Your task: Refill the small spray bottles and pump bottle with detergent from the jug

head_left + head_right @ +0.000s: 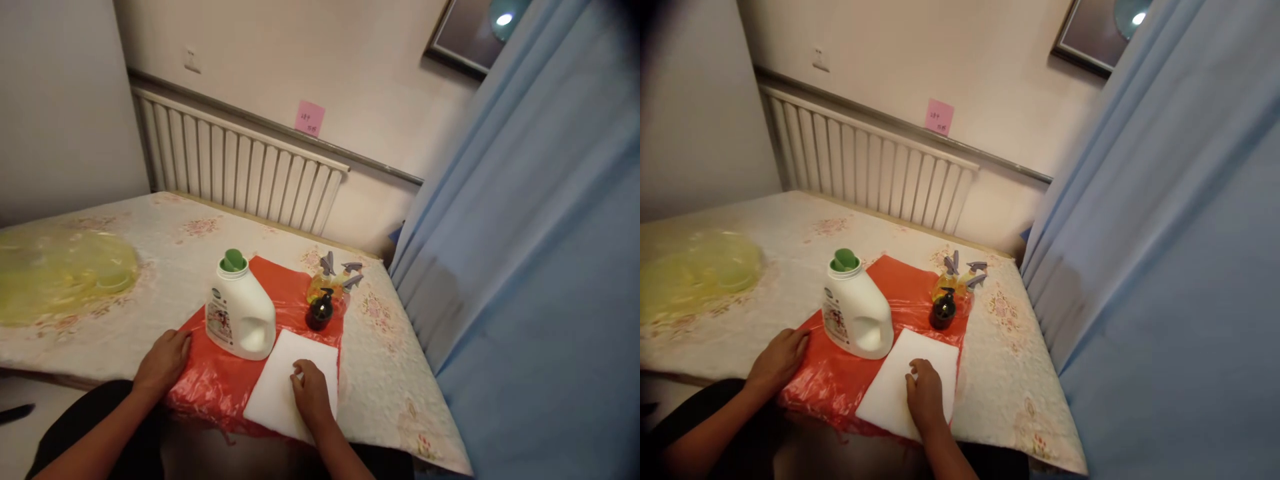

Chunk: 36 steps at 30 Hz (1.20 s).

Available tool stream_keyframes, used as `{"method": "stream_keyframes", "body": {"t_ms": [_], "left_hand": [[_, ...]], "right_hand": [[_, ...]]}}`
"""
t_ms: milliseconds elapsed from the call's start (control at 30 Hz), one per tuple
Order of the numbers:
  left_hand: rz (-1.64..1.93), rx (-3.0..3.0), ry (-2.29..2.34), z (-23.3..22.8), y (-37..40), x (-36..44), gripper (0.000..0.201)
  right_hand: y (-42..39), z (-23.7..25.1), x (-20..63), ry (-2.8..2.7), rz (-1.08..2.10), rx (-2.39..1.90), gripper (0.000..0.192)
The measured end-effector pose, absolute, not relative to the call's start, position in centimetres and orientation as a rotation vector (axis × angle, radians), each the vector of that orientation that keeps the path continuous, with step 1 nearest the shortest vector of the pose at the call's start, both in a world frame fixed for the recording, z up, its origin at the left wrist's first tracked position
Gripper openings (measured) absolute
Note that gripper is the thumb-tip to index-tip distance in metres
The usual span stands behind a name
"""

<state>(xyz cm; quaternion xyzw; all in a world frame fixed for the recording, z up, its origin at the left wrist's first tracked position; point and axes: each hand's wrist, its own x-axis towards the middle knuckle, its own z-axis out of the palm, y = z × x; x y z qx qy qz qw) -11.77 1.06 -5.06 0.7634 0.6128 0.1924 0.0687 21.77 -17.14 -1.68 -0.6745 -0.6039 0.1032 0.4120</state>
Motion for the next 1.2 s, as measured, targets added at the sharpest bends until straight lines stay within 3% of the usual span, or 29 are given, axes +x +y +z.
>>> {"method": "stream_keyframes", "body": {"t_ms": [300, 1200], "left_hand": [[0.499, 2.267, 1.896, -5.1, 1.4, -12.0, 0.049], [0.474, 2.305, 1.868, -6.2, 2.6, -12.8, 0.050]], "right_hand": [[-18.8, -4.7, 22.5, -1.668, 0.151, -1.611, 0.032], [-19.5, -4.4, 22.4, -1.670, 0.106, -1.550, 0.030]]}}
